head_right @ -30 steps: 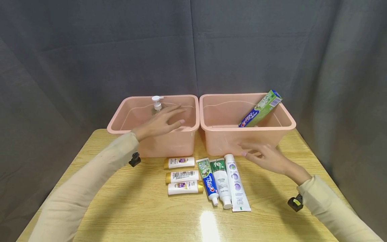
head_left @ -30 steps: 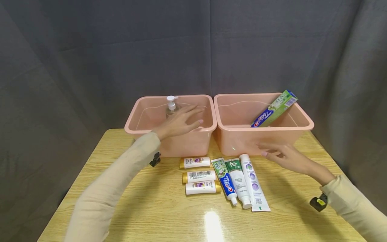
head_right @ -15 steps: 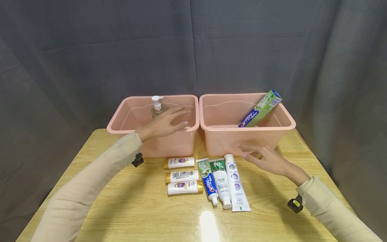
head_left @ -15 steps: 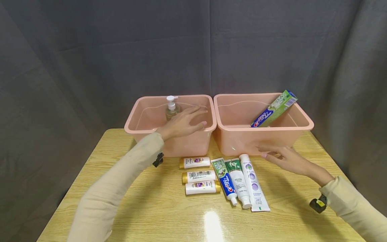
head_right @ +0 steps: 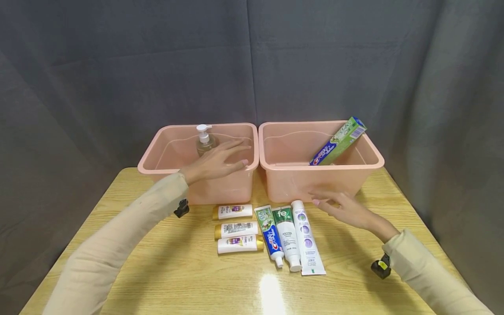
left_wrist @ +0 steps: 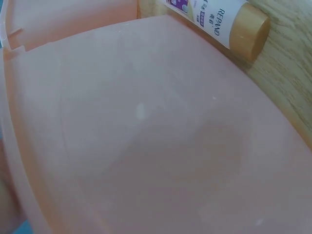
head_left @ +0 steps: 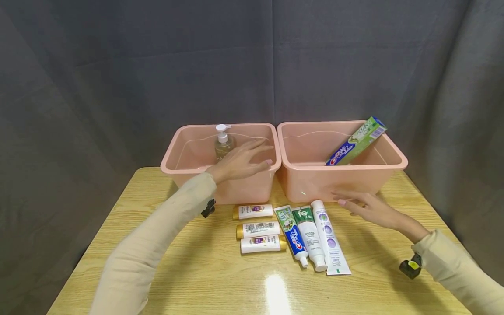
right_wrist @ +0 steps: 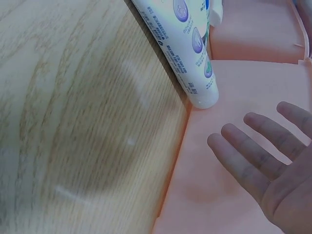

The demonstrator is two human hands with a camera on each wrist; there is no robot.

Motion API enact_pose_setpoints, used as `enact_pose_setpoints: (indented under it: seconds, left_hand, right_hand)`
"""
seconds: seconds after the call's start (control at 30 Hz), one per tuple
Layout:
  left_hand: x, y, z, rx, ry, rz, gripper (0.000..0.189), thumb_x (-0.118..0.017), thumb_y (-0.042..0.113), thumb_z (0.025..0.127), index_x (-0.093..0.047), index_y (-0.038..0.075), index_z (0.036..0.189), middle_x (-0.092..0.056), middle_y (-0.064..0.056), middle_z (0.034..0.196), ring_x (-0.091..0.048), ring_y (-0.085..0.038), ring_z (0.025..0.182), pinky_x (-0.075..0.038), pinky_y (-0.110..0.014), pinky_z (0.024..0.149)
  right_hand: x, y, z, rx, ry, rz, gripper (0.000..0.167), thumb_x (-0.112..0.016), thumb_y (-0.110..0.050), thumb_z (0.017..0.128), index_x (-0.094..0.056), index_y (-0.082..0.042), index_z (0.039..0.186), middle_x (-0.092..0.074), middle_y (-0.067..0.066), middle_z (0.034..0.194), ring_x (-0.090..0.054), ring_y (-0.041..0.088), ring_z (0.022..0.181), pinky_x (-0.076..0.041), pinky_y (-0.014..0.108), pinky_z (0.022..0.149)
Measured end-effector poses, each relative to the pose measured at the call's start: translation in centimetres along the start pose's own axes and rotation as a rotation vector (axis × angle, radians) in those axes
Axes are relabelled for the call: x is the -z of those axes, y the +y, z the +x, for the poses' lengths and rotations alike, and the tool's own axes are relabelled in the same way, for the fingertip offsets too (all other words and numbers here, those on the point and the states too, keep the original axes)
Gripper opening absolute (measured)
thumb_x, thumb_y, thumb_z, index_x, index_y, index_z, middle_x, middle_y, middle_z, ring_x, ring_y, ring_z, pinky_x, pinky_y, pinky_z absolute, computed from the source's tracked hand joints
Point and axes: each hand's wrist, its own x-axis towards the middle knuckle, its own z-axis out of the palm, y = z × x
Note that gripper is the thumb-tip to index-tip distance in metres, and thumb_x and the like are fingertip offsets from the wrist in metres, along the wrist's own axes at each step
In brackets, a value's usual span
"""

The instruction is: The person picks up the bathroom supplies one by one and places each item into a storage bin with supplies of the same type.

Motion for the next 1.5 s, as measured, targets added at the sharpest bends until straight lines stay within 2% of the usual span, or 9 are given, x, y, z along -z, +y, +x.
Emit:
enact_pose_setpoints:
  seconds: [0.13,0.37,0.47,0.67,0.83,1.1,1.33,1.5]
  left_hand:
    - [-0.2,0.1,0.2,0.007,-0.007,0.008,0.063,-0.043,0.063,0.097,-0.041,0.031,0.152,-0.021,0.001,0.163,-0.019,-0.025,0.149,-0.022,-0.054,0.116]
    - [-0.3,0.5,0.6,-0.033,0.004,0.018,0.061,-0.045,0.057,0.099,-0.043,0.026,0.151,-0.023,-0.003,0.162,-0.022,-0.030,0.148,-0.023,-0.055,0.116]
    - [-0.5,0.6,0.8,-0.034,-0.007,0.010,0.061,-0.045,0.057,0.099,-0.042,0.027,0.152,-0.022,-0.002,0.163,-0.020,-0.030,0.148,-0.021,-0.057,0.116]
    - [-0.6,1.0,1.0,-0.040,-0.014,0.014,0.060,-0.044,0.057,0.100,-0.043,0.027,0.151,-0.022,-0.002,0.163,-0.018,-0.027,0.149,-0.020,-0.054,0.117]
    - [-0.9,1.0,1.4,-0.069,0.001,0.044,0.058,-0.044,0.054,0.101,-0.044,0.024,0.150,-0.026,-0.006,0.162,-0.020,-0.028,0.148,-0.021,-0.052,0.117]
    - [-1.1,1.0,1.8,-0.073,0.007,0.070,0.056,-0.044,0.052,0.101,-0.046,0.024,0.150,-0.029,-0.007,0.160,-0.022,-0.028,0.147,-0.021,-0.051,0.117]
    - [-1.3,1.3,2.0,-0.065,-0.008,0.058,0.054,-0.044,0.049,0.102,-0.045,0.024,0.150,-0.029,-0.009,0.160,-0.020,-0.027,0.148,-0.017,-0.049,0.119]
    - [-1.6,1.4,2.1,-0.055,-0.029,0.080,0.055,-0.040,0.051,0.103,-0.042,0.026,0.152,-0.028,-0.007,0.161,-0.019,-0.028,0.148,-0.014,-0.048,0.119]
  right_hand:
    - [-0.4,0.3,-0.1,-0.030,-0.013,0.051,0.040,-0.052,-0.015,0.103,-0.052,0.001,0.141,-0.058,0.022,0.134,-0.066,0.027,0.100,-0.059,0.037,0.071]
    - [-1.0,0.5,-0.3,-0.077,-0.051,0.136,0.043,-0.049,-0.017,0.105,-0.048,0.004,0.142,-0.054,0.025,0.138,-0.059,0.045,0.111,-0.060,0.042,0.075]
    - [-1.2,0.7,-0.3,-0.083,-0.061,0.165,0.043,-0.048,-0.017,0.105,-0.048,0.005,0.143,-0.051,0.027,0.140,-0.056,0.049,0.114,-0.059,0.043,0.075]
    - [-1.7,0.9,-0.3,-0.060,-0.072,0.189,0.042,-0.048,-0.015,0.105,-0.048,0.007,0.141,-0.050,0.028,0.140,-0.054,0.049,0.117,-0.060,0.043,0.074]
    - [-1.8,1.0,-0.3,-0.063,-0.084,0.187,0.042,-0.048,-0.015,0.105,-0.049,0.006,0.141,-0.049,0.028,0.141,-0.054,0.046,0.118,-0.059,0.044,0.075]
    - [-2.0,1.0,-0.4,-0.096,-0.093,0.156,0.043,-0.049,-0.019,0.105,-0.050,0.003,0.142,-0.049,0.029,0.140,-0.056,0.042,0.116,-0.059,0.045,0.075]
    - [-2.4,1.1,-0.5,-0.143,-0.085,0.205,0.045,-0.047,-0.021,0.106,-0.048,0.004,0.143,-0.055,0.028,0.128,-0.057,0.044,0.105,-0.059,0.044,0.075]
    - [-2.9,1.6,-0.5,-0.173,-0.080,0.236,0.046,-0.047,-0.022,0.106,-0.047,0.004,0.144,-0.051,0.029,0.136,-0.059,0.045,0.106,-0.059,0.044,0.075]
